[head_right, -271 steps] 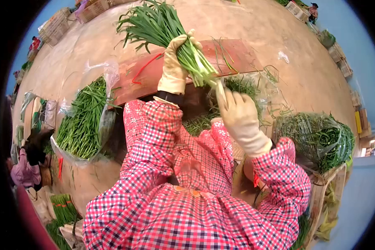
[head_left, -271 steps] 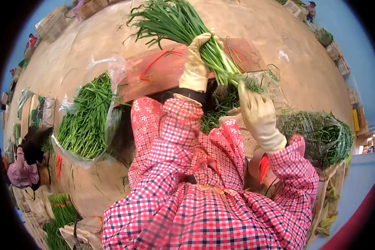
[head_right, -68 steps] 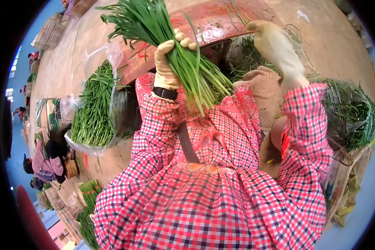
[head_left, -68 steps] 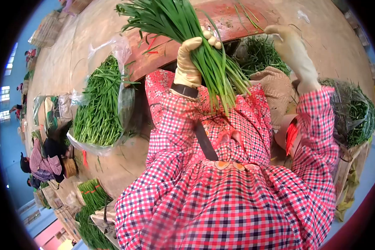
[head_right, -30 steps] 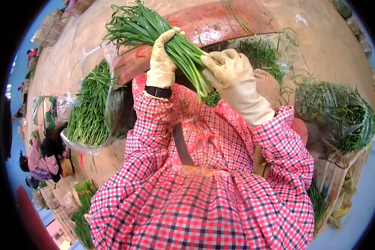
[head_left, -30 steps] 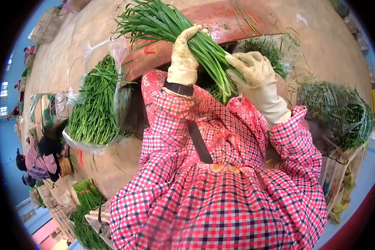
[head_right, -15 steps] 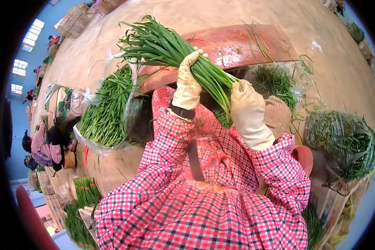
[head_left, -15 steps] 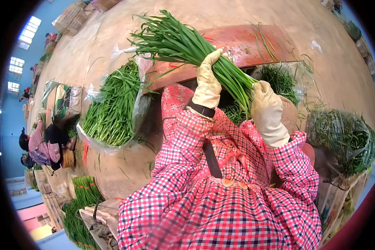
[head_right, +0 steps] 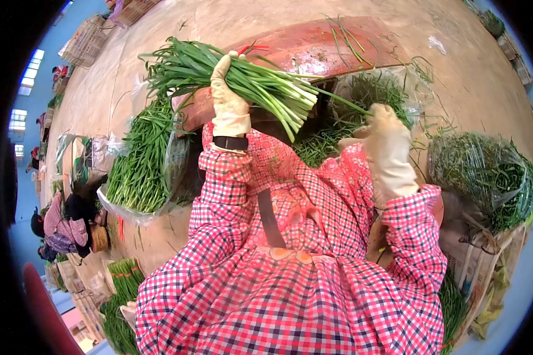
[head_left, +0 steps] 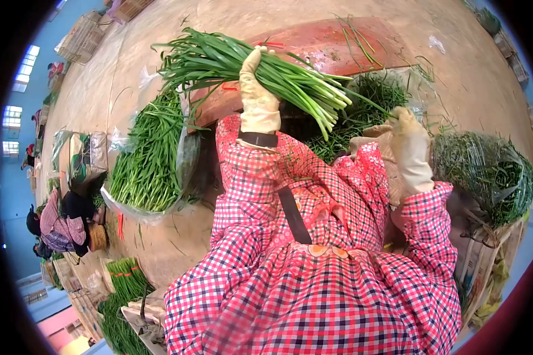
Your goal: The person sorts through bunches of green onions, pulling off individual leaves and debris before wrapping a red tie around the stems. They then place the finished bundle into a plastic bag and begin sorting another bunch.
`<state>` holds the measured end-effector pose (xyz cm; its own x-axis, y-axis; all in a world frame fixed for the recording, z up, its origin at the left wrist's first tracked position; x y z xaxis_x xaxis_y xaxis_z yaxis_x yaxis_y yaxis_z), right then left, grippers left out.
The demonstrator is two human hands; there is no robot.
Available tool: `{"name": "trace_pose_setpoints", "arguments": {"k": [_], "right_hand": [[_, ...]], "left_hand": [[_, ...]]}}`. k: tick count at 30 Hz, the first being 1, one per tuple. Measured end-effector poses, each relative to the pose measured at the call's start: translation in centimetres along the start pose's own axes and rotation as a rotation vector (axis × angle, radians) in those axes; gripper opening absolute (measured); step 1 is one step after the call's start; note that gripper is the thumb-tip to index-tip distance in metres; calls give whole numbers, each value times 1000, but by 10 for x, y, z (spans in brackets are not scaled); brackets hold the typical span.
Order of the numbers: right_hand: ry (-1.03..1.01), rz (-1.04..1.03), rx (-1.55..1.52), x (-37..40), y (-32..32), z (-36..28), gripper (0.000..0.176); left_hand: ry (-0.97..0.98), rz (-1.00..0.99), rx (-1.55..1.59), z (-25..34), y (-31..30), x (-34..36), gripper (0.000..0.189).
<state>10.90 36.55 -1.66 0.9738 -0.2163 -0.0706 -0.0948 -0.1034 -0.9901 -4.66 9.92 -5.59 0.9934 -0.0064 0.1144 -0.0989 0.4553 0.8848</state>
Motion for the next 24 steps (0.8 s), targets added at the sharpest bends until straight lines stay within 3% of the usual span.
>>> {"name": "trace_pose_setpoints", "arguments": {"k": [2,3,6,8,10,15,18,24], "right_hand": [[-21,-112,75,-2,18,31,17],[-40,-147,218,-3,24,38,22],[-342,291,-156,4,-19,-1,34],[-499,367,-287,4,-59,-57,40],[-543,437,-341,4,-66,-92,45],[-488,587,-521,-6,-39,-100,22],[-545,561,-662,1,-43,-99,23],[-624,514,-598,25,-51,-85,22]], "left_hand": [[22,41,11,8,-11,-11,13],[38,44,-16,9,-13,-12,13],[57,44,-75,11,-12,-11,13],[28,31,-99,8,-6,-3,13],[-10,34,-89,6,2,5,13],[-12,28,69,1,1,1,11],[-89,-187,261,0,7,0,11],[-2,-443,261,1,21,8,31]]}}
Point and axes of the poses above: each hand's wrist, its own x-axis away from the middle knuckle, its own y-axis out of the palm, z = x × y, the point moved 7 cm from there along -x, towards the middle knuckle, and after that the axes turned 1 degree about -z, right-handed, at the moved point
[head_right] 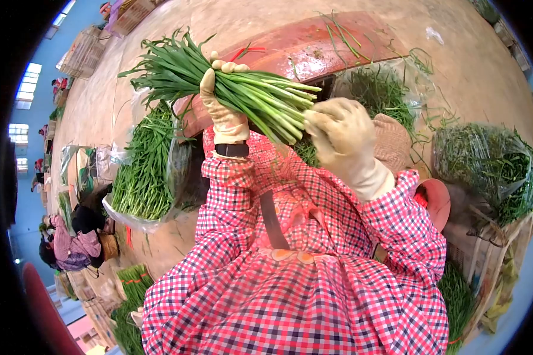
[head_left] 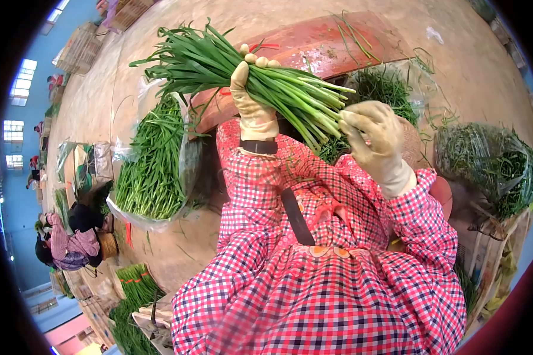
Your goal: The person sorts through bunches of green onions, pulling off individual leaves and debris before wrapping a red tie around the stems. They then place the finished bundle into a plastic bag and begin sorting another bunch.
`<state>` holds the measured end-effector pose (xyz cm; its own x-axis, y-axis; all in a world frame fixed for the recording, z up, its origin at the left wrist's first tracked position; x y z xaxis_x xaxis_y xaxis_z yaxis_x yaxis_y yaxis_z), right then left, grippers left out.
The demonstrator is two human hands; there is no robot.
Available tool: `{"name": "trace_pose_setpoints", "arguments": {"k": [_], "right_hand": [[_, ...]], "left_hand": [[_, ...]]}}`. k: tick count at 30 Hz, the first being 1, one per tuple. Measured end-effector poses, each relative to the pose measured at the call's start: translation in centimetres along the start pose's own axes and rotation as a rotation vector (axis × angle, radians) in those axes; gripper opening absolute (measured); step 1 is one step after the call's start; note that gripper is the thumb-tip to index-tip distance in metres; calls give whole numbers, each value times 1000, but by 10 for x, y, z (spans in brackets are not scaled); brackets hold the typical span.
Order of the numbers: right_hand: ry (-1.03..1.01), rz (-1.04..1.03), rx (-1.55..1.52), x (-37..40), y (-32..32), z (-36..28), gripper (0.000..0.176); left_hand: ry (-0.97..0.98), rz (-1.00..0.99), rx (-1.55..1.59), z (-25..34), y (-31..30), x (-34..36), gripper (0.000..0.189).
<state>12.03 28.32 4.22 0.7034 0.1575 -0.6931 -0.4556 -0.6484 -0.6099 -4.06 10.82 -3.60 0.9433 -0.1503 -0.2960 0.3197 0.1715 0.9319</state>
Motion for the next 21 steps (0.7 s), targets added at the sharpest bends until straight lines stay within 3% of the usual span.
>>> {"name": "trace_pose_setpoints", "arguments": {"k": [3,7,10,11,13,15,18,21], "right_hand": [[140,-69,57,27,-20,16,21],[201,-621,553,86,-4,79,22],[582,-760,445,52,-24,60,27],[422,-563,584,62,-28,73,32],[168,-132,484,10,-49,10,38],[171,6,117,-24,-43,-26,57],[156,-98,137,-35,12,-61,100],[171,-199,159,-17,81,-50,117]], "left_hand": [[9,-81,78,2,18,4,39],[-32,-174,273,9,26,6,47],[1,-231,211,13,33,8,48],[-3,-247,207,15,35,9,49],[17,-235,142,18,33,9,49],[33,-227,27,21,38,11,46],[57,-88,-220,28,35,17,40],[13,134,-301,38,17,35,28]]}}
Point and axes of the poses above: each hand's wrist, its own x-axis away from the middle knuckle, its own y-axis out of the palm, z = x × y, the point moved 7 cm from there along -x, towards the middle knuckle, and after that the axes turned 1 degree about -z, right-handed, at the moved point
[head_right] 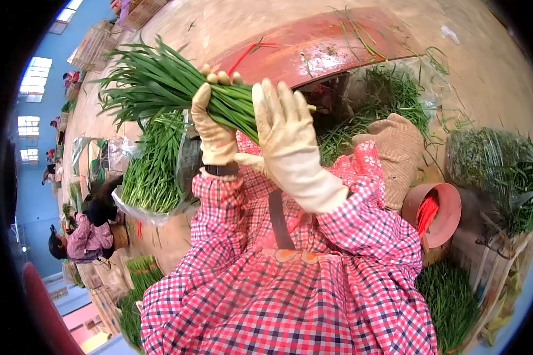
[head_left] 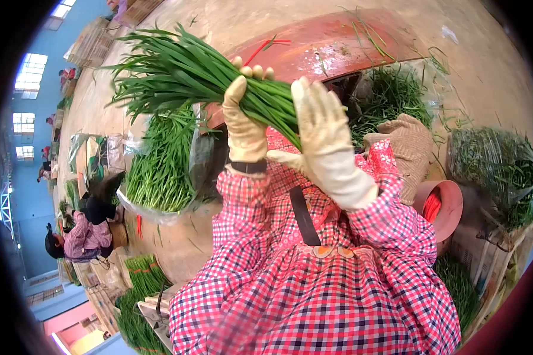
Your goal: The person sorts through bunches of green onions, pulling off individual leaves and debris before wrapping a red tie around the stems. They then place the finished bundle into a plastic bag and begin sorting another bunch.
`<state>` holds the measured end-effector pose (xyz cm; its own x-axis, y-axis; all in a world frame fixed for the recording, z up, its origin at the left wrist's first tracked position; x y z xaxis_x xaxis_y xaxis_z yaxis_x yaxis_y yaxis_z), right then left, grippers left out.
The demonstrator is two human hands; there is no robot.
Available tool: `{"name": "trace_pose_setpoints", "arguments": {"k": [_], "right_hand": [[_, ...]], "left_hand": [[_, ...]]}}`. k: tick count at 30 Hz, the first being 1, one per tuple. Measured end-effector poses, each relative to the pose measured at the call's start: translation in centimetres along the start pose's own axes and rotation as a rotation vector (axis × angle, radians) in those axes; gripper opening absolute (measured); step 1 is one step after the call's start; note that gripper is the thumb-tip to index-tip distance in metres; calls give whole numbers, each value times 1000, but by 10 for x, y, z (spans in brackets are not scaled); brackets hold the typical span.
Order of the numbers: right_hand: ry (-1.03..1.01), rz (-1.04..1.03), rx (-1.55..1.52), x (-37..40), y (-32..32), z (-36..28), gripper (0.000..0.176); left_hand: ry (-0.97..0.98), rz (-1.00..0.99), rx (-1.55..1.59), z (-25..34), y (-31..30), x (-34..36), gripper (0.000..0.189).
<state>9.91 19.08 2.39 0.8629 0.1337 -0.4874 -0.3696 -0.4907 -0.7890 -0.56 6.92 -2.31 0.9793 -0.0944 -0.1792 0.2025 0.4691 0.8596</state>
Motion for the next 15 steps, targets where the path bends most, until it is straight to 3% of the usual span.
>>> {"name": "trace_pose_setpoints", "arguments": {"k": [3,6,9,11,12,13,15], "right_hand": [[48,-226,-20,18,59,16,116],[-75,-124,-50,18,71,17,111],[-125,-78,-170,7,80,25,106],[-105,-128,-378,-11,104,43,101],[-5,-186,-408,-27,107,48,100],[-2,-119,-444,-43,114,53,95],[95,-184,-391,-75,108,56,93]], "left_hand": [[-76,216,-73,3,-36,26,26],[-117,286,-46,4,-58,40,26],[-159,250,123,-1,-59,22,27],[-97,211,-52,5,-57,-6,23],[-45,195,-149,9,-50,-19,24],[6,181,-246,15,-40,-33,25],[-30,185,-227,20,-39,-69,27]]}}
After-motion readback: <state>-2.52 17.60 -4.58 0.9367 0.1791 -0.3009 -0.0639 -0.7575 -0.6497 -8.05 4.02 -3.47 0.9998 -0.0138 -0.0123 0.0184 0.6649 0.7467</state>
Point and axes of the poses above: each hand's wrist, its own x-axis away from the middle knuckle, its own y-axis out of the palm, z = x × y, the point moved 7 cm from there along -x, towards the middle knuckle, and after that the axes turned 1 degree about -z, right-handed, at the moved point
